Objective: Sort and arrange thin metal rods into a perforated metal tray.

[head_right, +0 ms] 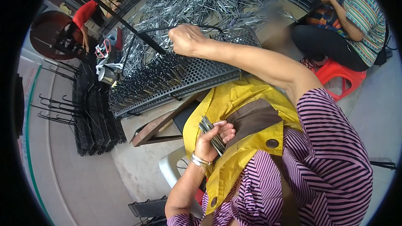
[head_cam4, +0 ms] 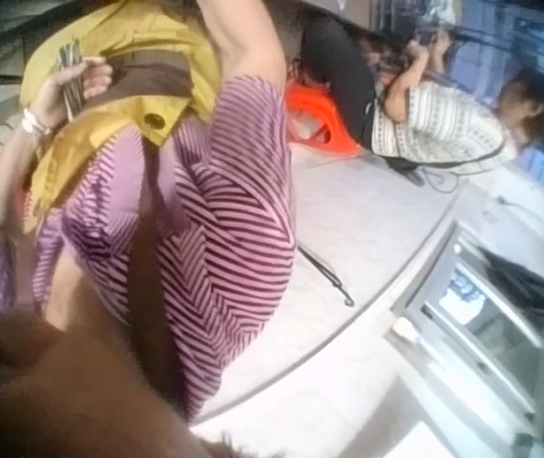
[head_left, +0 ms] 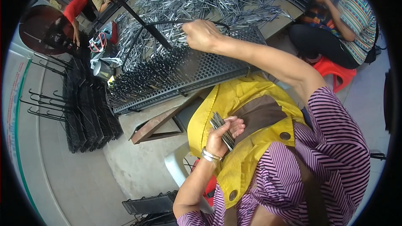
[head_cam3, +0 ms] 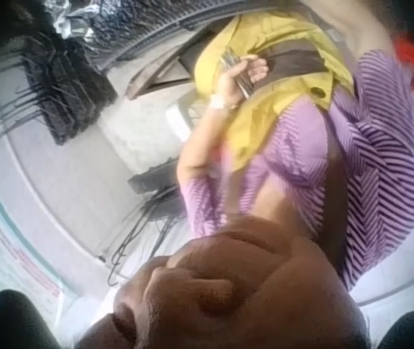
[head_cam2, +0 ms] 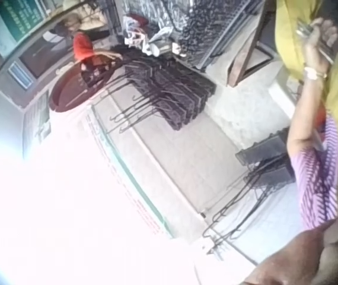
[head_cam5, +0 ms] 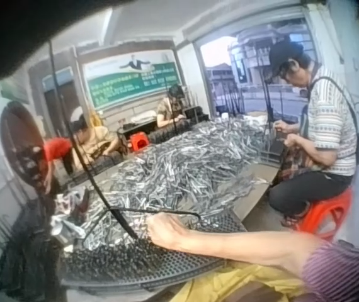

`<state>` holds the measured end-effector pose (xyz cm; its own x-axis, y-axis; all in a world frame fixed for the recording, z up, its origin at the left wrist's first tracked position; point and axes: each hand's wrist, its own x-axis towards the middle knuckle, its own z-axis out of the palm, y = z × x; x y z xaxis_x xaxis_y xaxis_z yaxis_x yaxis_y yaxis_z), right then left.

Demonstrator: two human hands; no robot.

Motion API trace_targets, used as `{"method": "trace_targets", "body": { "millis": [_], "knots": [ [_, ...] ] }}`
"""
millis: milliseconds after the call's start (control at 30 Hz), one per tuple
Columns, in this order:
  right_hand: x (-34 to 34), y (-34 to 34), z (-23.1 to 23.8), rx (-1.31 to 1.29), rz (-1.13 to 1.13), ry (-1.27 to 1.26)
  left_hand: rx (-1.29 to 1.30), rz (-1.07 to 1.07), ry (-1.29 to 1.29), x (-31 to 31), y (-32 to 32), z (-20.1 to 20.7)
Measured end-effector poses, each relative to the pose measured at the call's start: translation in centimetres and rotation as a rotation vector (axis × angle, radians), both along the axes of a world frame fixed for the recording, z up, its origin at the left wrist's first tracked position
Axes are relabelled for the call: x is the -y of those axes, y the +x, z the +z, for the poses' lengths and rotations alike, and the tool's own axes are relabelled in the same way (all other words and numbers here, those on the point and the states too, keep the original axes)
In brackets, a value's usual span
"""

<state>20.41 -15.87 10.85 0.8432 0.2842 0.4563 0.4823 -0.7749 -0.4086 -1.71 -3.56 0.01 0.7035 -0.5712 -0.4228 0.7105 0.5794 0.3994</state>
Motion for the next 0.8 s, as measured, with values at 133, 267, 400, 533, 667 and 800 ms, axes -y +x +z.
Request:
{"method": "trace_targets", "body": {
  "millis": [133, 267, 400, 533, 667, 800],
  "knots": [
    [0.8, -1.5, -1.1, 0.156, 0.018, 0.047, 0.018, -0.020, -0.007, -0.2, -0.1, -0.3],
    [1.8, -2.0, -1.8, 0.166, 0.027, 0.120, 0.040, -0.020, 0.004, -0.1, 0.0, -0.1],
    [1.9, -1.9, -2.0, 0.240, 0.020, 0.146, 0.052, -0.024, -0.005, 0.0, -0.3, -0.3],
    [1.7, -1.7, -1.6, 0.189, 0.048, 0.103, 0.068, -0.027, -0.020, -0.1, -0.4, -0.8],
    [1.7, -2.3, -0.6, 0.149, 0.036, 0.107, 0.037, -0.040, -0.024, 0.1, -0.3, -0.4],
    [1.8, -2.2, -0.7, 0.105, 0.070, 0.116, 0.079, -0.025, -0.107, -0.1, -0.6, -1.3]
  ]
}}
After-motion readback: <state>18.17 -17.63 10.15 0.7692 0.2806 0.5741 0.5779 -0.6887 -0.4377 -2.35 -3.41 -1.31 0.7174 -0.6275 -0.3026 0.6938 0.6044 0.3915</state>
